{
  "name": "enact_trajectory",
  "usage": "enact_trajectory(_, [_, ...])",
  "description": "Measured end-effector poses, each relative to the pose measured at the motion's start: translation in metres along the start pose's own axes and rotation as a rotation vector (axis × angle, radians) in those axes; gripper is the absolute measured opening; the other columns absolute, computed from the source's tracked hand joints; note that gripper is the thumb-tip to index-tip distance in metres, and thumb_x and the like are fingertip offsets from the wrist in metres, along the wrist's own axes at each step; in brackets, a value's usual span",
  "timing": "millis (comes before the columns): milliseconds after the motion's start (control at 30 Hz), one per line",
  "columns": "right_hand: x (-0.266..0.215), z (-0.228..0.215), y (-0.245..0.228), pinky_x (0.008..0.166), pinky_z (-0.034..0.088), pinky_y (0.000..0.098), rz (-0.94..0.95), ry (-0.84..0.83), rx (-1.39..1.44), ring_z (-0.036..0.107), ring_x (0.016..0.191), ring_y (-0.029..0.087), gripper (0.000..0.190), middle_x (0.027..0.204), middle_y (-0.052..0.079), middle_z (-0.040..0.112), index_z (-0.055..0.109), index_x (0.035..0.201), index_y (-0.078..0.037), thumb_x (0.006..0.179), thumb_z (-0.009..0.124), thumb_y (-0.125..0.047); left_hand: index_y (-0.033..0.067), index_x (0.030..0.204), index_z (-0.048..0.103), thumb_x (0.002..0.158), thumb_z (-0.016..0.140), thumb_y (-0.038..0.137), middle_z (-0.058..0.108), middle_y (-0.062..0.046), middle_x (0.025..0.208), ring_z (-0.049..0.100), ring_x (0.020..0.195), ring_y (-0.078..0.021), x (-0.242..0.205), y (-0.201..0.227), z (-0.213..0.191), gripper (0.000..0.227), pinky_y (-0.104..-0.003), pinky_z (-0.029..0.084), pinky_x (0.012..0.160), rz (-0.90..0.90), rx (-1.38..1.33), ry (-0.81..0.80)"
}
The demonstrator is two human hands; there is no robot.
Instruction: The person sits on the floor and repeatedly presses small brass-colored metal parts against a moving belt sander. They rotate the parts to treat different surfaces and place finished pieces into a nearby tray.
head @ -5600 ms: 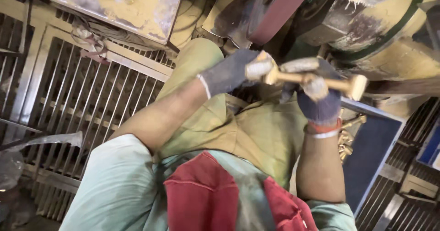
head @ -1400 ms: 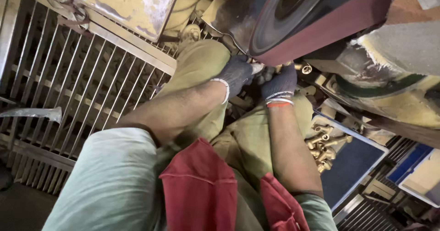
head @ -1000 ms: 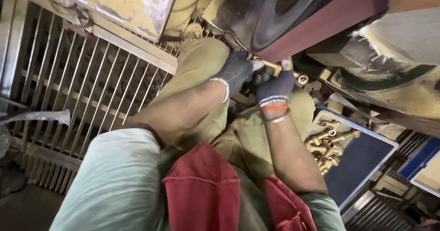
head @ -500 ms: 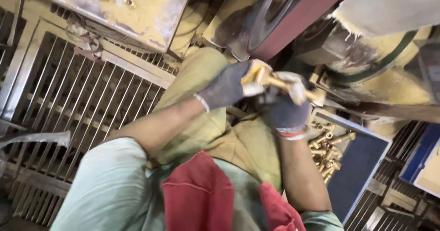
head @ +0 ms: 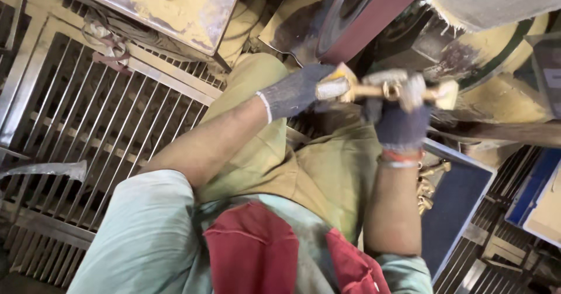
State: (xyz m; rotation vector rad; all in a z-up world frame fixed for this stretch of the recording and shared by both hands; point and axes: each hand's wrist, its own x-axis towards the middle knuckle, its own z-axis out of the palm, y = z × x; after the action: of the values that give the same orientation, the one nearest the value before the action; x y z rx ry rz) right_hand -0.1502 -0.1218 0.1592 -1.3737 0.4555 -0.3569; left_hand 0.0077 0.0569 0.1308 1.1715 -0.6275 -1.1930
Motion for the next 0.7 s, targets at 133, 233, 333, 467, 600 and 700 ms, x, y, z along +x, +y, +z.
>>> enact_trajectory(133, [0.057,0.023,0.052,0.052,0.048,0.0316,0.408,0.345,0.131,0.063,0.059,0.020,0.056,0.078,0.008,0.070,0.065,0.100,-0.004,0.105,0.059,-0.059,0.0073,0.102,0.067,0.091,0.073,0.020,0.066,0.000,0.085,0.057,0.075,-0.0086,0.032,-0.059,-0.010,0.018,-0.027,0.048,0.067,0.113,0.046,0.220])
enact_trajectory(233, [0.070,0.024,0.077,0.057,0.056,0.0376,0.489,0.306,0.350,0.070,0.070,0.023,0.044,0.088,0.006,0.074,0.067,0.105,-0.010,0.098,0.059,-0.052,0.0067,0.094,0.067,0.088,0.071,0.013,0.063,-0.002,0.074,0.055,0.061,-0.0127,0.052,-0.096,-0.010,0.009,-0.030,0.044,0.055,-0.194,-0.181,0.365])
enact_trajectory(333, [0.080,0.020,0.098,0.059,0.054,0.0373,0.541,0.276,0.475,0.072,0.075,0.022,0.038,0.095,0.003,0.077,0.068,0.109,-0.013,0.093,0.059,-0.047,0.0023,0.091,0.069,0.090,0.070,0.010,0.064,-0.005,0.071,0.056,0.058,-0.0148,0.068,-0.113,-0.015,0.008,-0.031,0.042,0.053,-0.268,-0.276,0.416])
enact_trajectory(467, [0.092,0.013,0.128,0.046,0.036,0.0315,0.750,0.466,0.482,0.049,0.051,0.014,0.038,0.069,-0.004,0.060,0.064,0.093,-0.020,0.093,0.055,-0.057,0.0050,0.093,0.069,0.088,0.068,0.006,0.066,-0.003,0.072,0.054,0.056,-0.0131,0.080,-0.119,-0.012,0.005,-0.031,0.040,0.050,-0.320,-0.473,0.496])
enact_trajectory(600, [0.097,0.014,0.140,0.049,0.032,0.0355,0.725,0.466,0.584,0.044,0.051,0.019,0.042,0.059,0.000,0.050,0.053,0.079,-0.018,0.098,0.056,-0.055,0.0026,0.091,0.071,0.089,0.066,0.006,0.071,-0.007,0.074,0.061,0.058,-0.0150,0.082,-0.104,-0.013,0.007,-0.030,0.040,0.051,-0.341,-0.513,0.484])
enact_trajectory(700, [0.086,0.013,0.140,0.048,0.032,0.0324,0.766,0.553,0.585,0.044,0.050,0.016,0.039,0.059,-0.002,0.052,0.059,0.081,-0.019,0.098,0.054,-0.053,0.0007,0.095,0.074,0.091,0.064,0.005,0.075,-0.007,0.079,0.065,0.062,-0.0145,0.074,-0.098,-0.012,0.012,-0.028,0.044,0.055,-0.336,-0.547,0.448])
